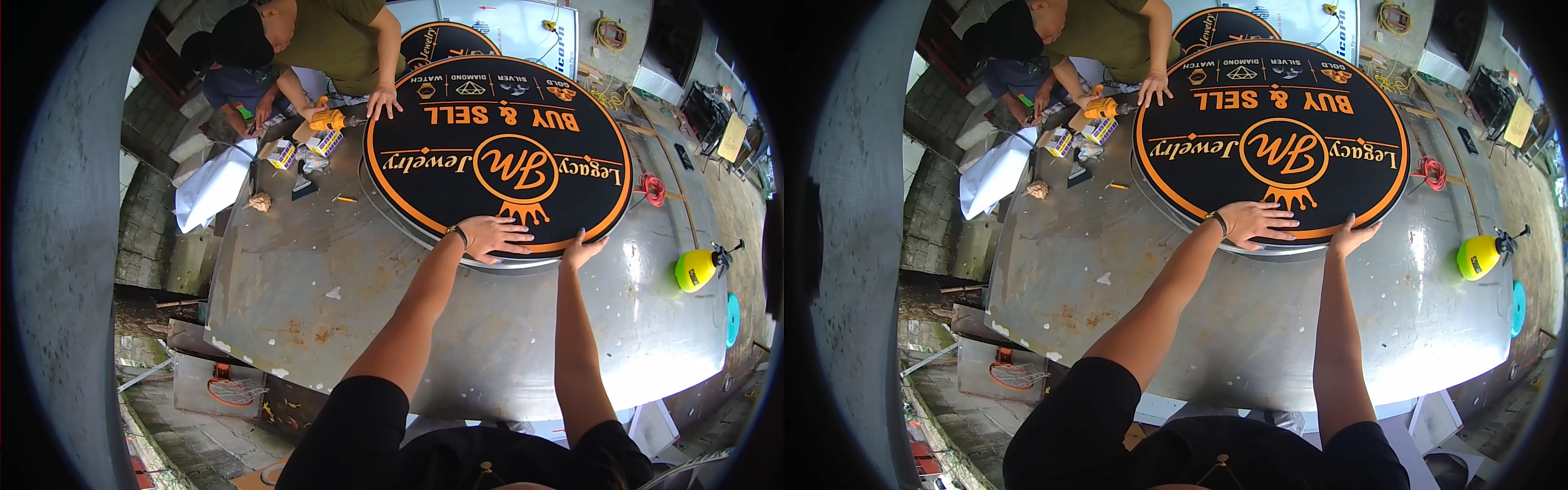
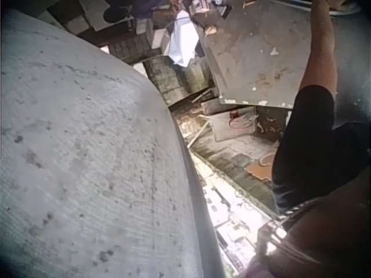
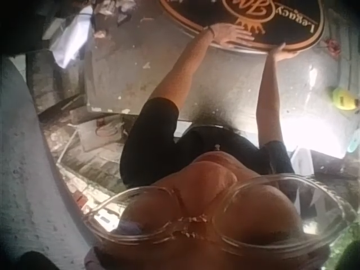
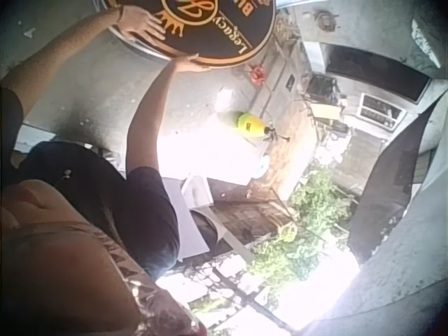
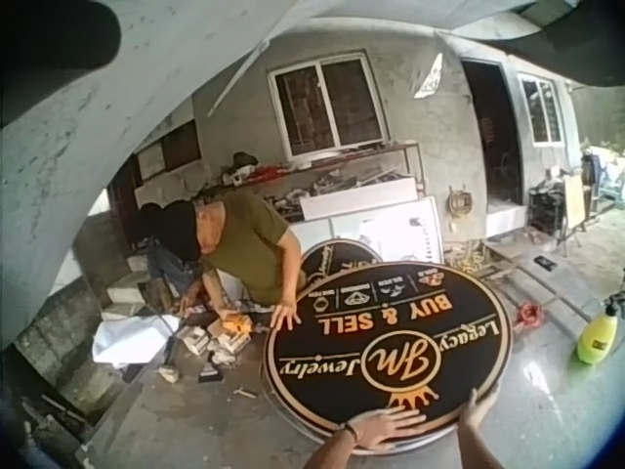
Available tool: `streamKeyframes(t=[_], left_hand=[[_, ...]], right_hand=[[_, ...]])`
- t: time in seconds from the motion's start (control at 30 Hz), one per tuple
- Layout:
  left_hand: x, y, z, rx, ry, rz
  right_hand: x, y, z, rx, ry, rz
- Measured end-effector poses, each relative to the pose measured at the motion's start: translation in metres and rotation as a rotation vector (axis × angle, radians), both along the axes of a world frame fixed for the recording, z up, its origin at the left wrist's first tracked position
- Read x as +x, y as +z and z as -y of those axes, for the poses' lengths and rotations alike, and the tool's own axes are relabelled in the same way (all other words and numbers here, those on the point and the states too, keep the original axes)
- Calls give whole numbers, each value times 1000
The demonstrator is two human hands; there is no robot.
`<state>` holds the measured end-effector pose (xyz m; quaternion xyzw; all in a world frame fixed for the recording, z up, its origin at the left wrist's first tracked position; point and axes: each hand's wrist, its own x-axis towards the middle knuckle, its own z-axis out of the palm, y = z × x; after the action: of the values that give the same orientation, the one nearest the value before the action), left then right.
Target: Workers are assembling circular signs with 'Legacy JM Jewelry' branding on a metal table.
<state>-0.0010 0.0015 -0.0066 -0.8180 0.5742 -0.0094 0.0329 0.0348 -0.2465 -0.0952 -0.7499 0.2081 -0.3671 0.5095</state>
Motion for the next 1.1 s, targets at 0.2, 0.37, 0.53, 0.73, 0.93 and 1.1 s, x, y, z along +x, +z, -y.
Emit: streamKeyframes(t=[0.2, 0.37, 0.53, 0.73, 0.93, 1.1], left_hand=[[2, -1, 1, 21, -3, 37], [0, 2, 0, 56, 6, 46], [1, 1, 0, 57, 3, 46], [1, 1, 0, 43, -5, 55], [0, 3, 1, 57, 5, 48], [0, 3, 1, 85, 11, 46]], right_hand=[[3, -4, 3, 0, 1, 18], [3, -5, 1, 4, 13, 35], [4, -7, 1, -12, 0, 7], [7, -13, 4, -21, -34, 37], [7, -13, 4, -36, -36, 45], [6, -11, 3, -15, -29, 50]])
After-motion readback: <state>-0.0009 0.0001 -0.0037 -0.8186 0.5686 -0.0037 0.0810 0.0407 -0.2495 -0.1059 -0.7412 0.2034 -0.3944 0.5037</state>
